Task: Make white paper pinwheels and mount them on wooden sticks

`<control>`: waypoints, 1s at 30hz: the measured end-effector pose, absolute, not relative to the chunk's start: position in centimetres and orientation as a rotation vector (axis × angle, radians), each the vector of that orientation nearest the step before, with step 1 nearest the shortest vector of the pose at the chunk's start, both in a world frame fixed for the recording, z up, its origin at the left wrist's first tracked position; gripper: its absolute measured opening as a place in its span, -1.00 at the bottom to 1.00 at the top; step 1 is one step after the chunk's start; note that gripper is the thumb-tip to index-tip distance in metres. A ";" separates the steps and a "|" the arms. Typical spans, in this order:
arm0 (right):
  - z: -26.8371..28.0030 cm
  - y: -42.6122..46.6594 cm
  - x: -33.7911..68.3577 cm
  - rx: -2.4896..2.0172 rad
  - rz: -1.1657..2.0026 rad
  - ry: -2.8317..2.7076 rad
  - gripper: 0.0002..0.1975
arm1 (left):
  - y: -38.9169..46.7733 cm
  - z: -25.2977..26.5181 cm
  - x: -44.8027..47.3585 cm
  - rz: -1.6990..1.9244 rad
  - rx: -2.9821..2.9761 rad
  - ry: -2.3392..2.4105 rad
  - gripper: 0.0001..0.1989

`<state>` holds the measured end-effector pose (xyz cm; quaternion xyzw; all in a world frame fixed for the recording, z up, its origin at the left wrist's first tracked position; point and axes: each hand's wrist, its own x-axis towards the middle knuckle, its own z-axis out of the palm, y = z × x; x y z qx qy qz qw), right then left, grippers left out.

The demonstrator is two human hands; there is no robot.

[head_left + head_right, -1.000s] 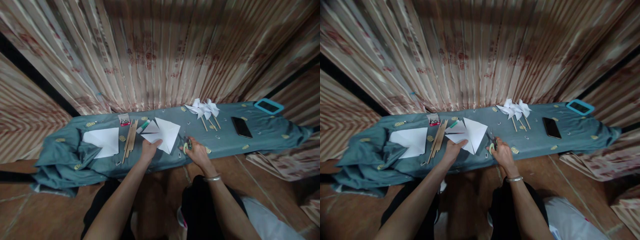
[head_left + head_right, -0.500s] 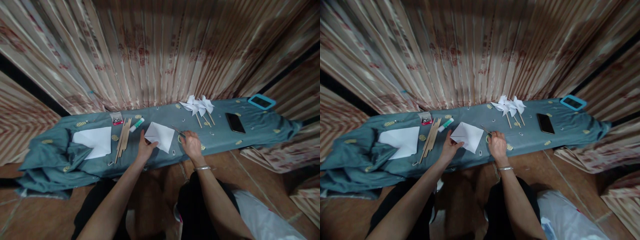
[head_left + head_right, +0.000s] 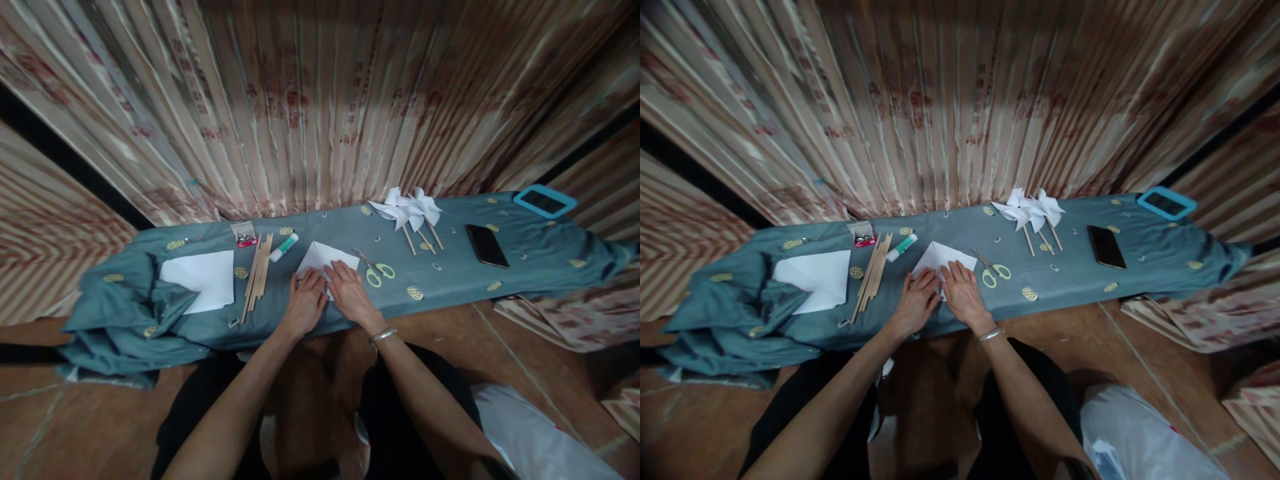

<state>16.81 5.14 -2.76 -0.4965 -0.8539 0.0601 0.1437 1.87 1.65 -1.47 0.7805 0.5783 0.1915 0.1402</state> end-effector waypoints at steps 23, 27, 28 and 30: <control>-3.0 5.3 16.4 -1.465 0.186 -2.431 -0.53 | 6.8 -1.6 -5.8 0.771 1.937 2.326 -0.48; -2.8 5.6 16.4 -1.471 0.222 -2.390 -0.51 | 7.5 -1.8 -6.0 0.715 1.967 2.354 -0.56; -2.8 5.8 16.4 -1.464 0.230 -2.378 -0.50 | 7.7 -1.9 -6.1 0.709 1.975 2.352 -0.59; -2.8 6.0 16.3 -1.435 0.248 -2.346 -0.49 | 8.1 -1.9 -6.3 0.715 1.978 2.348 -0.64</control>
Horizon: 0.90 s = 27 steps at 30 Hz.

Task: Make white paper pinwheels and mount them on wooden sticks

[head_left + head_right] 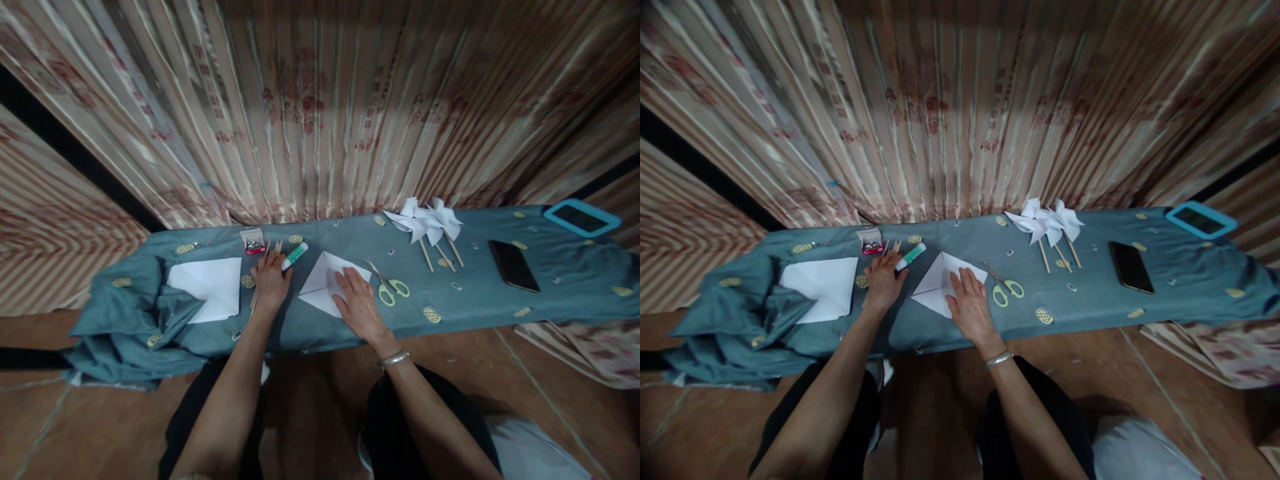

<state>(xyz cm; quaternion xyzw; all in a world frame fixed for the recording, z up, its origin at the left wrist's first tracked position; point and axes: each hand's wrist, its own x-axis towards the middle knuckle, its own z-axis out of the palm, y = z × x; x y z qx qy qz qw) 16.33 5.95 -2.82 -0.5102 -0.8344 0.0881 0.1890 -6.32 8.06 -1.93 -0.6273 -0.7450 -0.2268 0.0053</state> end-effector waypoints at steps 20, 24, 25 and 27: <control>-0.6 7.9 14.4 -0.985 1.636 -0.621 -0.65 | 5.3 -1.4 -1.9 -1.807 -2.558 -2.239 -0.69; -0.1 8.6 15.5 -0.955 1.654 -0.463 -0.74 | 5.9 -1.1 -4.2 -1.677 -2.254 -2.423 -0.65; 0.0 8.8 16.0 -0.945 1.687 -0.423 -0.76 | 6.1 -1.1 -4.9 -1.582 -2.200 -2.442 -0.67; 0.1 9.0 16.8 -0.932 1.768 -0.360 -0.78 | 6.5 -1.2 -6.1 -1.414 -2.158 -2.413 -0.72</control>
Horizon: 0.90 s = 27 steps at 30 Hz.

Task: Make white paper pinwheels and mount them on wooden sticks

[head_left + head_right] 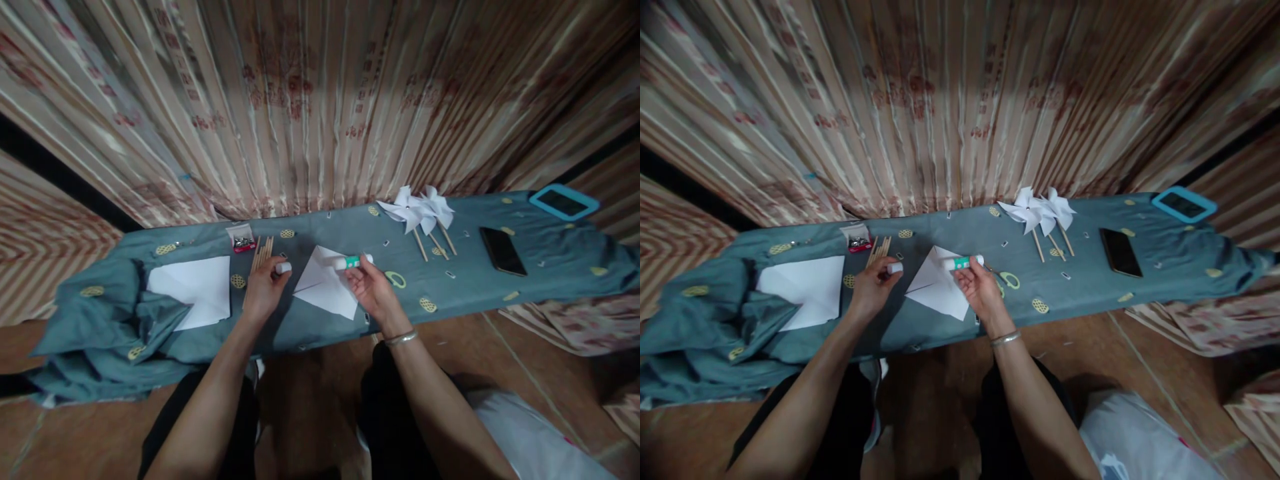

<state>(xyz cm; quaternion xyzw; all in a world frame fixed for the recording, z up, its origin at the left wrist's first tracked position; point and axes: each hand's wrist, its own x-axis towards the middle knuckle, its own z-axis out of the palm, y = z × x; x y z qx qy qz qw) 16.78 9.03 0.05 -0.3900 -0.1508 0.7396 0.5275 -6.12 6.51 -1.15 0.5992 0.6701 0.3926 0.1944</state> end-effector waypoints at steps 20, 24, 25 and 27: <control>0.1 8.5 18.1 -0.698 2.048 -0.195 -0.77 | 4.1 -1.3 -0.3 0.810 2.477 1.478 -0.66; 0.2 8.3 17.4 -0.721 2.013 -0.293 -0.80 | 3.9 -1.6 0.8 1.027 2.147 1.404 -0.62; 0.2 8.2 17.2 -0.731 2.015 -0.299 -0.82 | 4.0 -1.5 0.8 1.095 2.009 1.406 -0.56; 0.1 7.9 16.5 -0.752 2.021 -0.313 -0.86 | 4.4 -1.2 0.8 1.215 1.690 1.388 -0.43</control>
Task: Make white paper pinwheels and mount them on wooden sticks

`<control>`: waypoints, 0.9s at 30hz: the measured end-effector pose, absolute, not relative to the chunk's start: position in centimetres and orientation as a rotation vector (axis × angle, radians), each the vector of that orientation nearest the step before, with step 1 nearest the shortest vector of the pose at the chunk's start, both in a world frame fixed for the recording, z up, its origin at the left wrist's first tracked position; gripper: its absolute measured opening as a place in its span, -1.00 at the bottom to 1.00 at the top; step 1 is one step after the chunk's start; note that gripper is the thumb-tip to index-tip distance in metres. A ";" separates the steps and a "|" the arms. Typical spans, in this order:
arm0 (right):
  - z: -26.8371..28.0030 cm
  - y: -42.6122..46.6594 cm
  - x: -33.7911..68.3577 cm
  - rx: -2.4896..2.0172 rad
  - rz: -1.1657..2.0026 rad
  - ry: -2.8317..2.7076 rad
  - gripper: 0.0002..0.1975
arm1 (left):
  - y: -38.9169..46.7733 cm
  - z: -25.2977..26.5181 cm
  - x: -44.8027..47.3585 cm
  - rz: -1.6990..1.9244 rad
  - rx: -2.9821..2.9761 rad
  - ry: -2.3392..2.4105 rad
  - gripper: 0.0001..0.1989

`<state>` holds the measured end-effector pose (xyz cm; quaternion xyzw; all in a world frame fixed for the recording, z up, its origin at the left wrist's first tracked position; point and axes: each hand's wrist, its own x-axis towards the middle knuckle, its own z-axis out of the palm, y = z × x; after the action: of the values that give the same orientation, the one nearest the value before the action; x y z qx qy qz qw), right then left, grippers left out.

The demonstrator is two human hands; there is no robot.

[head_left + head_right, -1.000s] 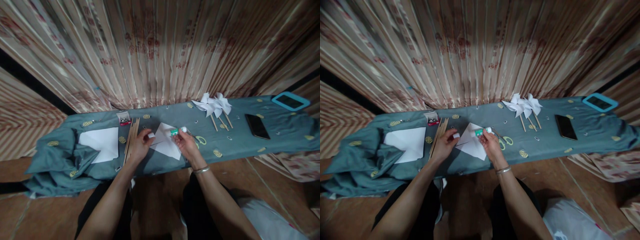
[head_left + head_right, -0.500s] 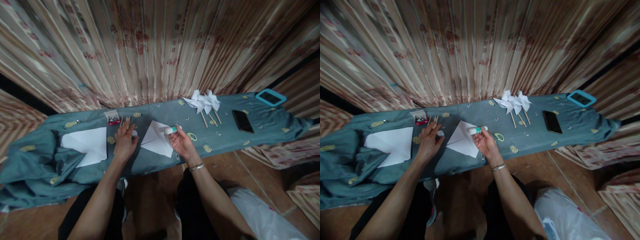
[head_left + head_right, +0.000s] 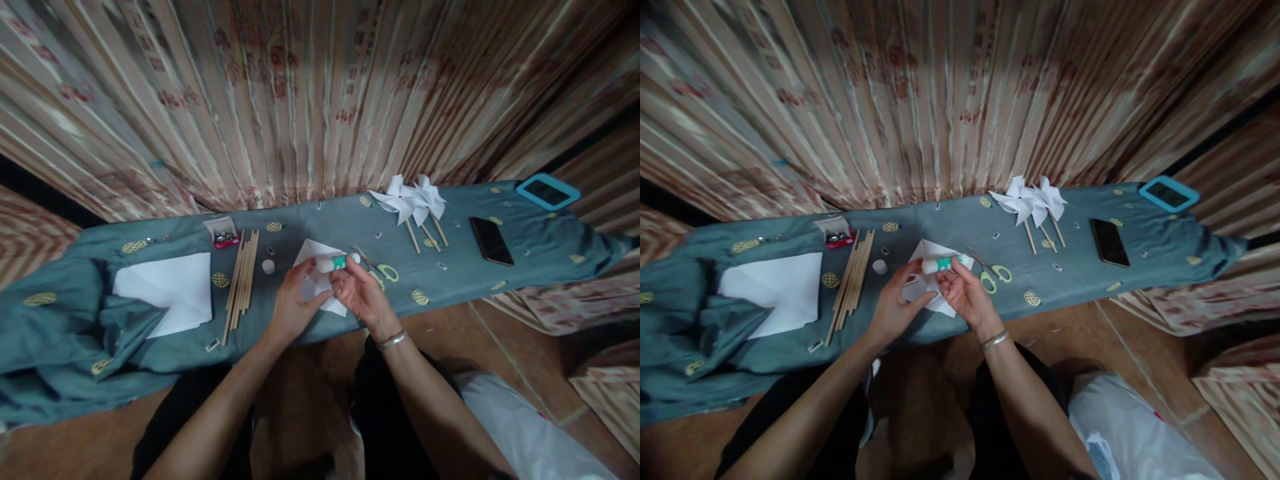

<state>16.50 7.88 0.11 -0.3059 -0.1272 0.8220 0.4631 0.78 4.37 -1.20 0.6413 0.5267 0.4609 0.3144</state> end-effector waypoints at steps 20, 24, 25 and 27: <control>-0.1 7.0 15.8 -0.949 1.794 -0.564 -0.78 | 5.3 0.0 -0.5 1.424 0.963 1.184 -0.68; -0.5 7.0 16.0 -0.969 1.786 -0.552 -0.76 | 5.3 0.2 -0.6 1.413 1.009 1.171 -0.69; -0.5 7.0 15.9 -0.962 1.791 -0.544 -0.77 | 5.2 0.2 -0.5 1.415 1.005 1.173 -0.69; -0.3 6.9 15.7 -0.921 1.826 -0.498 -0.79 | 5.2 0.2 -0.3 1.424 0.979 1.173 -0.69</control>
<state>15.74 6.89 -0.31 -0.3800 -0.2055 0.7535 0.4957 -0.32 5.23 0.20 0.4053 0.4854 0.5895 0.5026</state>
